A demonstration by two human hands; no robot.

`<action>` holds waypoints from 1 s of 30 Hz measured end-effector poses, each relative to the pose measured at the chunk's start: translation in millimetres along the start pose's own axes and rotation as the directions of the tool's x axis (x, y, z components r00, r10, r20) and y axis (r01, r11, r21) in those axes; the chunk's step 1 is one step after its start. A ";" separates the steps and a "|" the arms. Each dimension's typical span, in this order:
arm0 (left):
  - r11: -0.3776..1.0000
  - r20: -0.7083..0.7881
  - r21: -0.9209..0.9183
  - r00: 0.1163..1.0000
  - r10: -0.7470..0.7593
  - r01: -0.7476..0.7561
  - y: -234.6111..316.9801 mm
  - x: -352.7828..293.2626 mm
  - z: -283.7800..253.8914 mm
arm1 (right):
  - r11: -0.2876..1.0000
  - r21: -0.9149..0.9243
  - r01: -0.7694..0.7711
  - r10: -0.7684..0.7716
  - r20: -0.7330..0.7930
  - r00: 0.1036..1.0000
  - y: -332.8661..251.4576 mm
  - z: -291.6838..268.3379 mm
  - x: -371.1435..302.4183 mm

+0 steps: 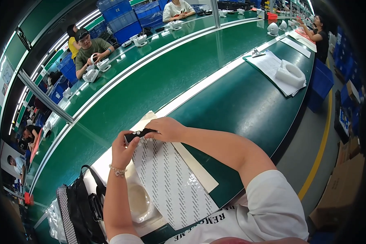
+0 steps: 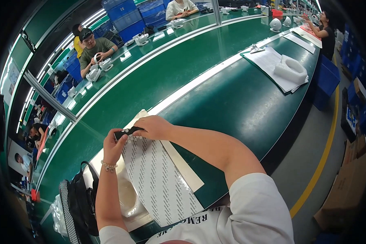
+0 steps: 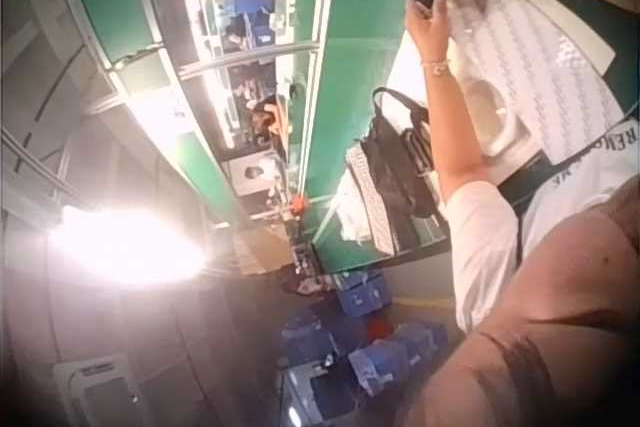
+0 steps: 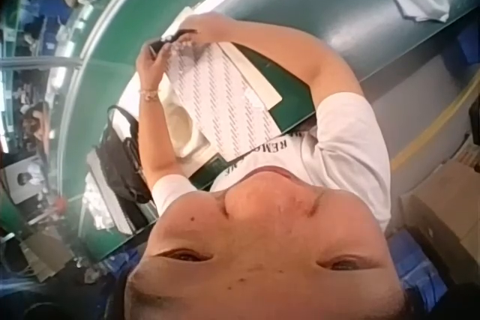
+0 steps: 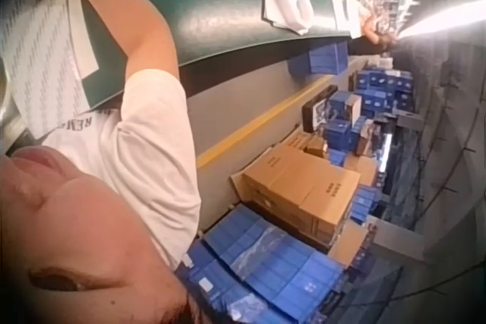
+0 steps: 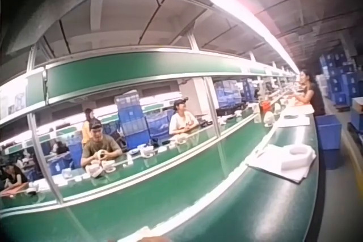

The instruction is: The person applies stickers to electronic camera components by hand, peeling them from a sticker sheet and affixing them to the plastic housing of the components.

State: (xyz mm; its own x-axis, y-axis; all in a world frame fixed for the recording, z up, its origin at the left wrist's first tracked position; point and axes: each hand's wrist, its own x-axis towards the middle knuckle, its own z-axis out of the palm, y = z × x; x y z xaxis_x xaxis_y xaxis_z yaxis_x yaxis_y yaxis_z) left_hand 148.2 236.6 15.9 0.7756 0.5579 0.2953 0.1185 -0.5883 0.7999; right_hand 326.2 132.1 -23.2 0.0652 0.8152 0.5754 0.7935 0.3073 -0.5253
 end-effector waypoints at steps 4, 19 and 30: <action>1.000 -0.004 -0.009 1.000 -0.008 0.008 0.1 -0.4 0.4 | 1.000 0.006 -0.003 0.003 -0.005 1.000 -0.9 0.2 0.0; 1.000 -0.009 -0.002 1.000 -0.006 0.006 -0.9 -0.4 0.2 | 1.000 -0.003 0.006 -0.006 0.003 1.000 -0.7 -0.5 0.0; 1.000 -0.003 -0.010 1.000 -0.019 0.018 0.8 -0.5 -0.1 | 1.000 -0.014 0.009 -0.009 0.005 1.000 0.1 0.4 0.6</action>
State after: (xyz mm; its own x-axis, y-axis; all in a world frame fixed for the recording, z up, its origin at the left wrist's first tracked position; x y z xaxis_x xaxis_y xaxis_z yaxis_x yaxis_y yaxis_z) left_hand 147.8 236.0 16.5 0.7715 0.5703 0.2820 0.1269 -0.5723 0.8102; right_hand 326.0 132.9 -23.2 0.0550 0.8148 0.5772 0.8023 0.3080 -0.5113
